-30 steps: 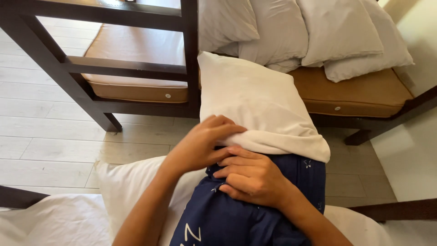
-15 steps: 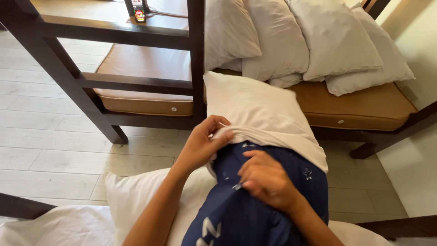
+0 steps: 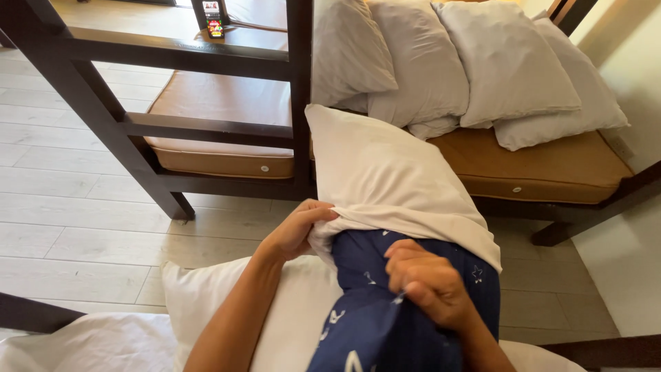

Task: The person places a white pillow on their lap and inserts it into a dark blue pillowcase with star and 'Zzz' patterns. They pull the fabric over the pillow corners and smooth the case by hand.

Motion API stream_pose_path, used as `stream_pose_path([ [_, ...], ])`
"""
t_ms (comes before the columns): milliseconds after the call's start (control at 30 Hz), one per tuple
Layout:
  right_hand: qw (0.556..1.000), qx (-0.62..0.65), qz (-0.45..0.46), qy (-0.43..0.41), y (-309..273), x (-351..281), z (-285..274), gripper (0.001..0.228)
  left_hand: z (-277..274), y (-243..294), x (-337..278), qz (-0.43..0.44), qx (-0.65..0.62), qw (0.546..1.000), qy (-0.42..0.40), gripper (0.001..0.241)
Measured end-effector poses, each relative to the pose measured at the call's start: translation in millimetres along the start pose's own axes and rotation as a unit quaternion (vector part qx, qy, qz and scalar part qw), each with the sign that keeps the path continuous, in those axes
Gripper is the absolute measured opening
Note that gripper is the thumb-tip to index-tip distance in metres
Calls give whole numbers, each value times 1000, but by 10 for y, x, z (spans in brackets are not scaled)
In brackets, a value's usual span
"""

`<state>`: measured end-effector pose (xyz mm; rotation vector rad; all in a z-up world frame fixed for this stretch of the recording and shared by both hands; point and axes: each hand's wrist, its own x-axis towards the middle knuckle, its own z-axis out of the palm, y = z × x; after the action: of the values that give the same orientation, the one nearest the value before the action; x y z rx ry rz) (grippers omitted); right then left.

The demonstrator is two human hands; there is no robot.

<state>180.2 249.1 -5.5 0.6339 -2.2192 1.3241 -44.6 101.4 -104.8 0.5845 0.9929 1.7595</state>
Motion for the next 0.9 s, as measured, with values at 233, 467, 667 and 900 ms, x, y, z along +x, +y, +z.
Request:
stream_pose_path([
  [233,987,-63,-36,-141,-90,296,164,22,657,328,-231,273,423,834,225,20],
  [467,970,-147,-48,-186,-167,313,385,30,927,379,-268,304,589,742,102,17],
  [667,961,-136,-81,-228,-184,329,488,29,413,424,-34,67,275,955,94,26],
  [900,960,-135,-70,-234,-117,394,602,29,1013,597,-393,317,560,765,20,48],
])
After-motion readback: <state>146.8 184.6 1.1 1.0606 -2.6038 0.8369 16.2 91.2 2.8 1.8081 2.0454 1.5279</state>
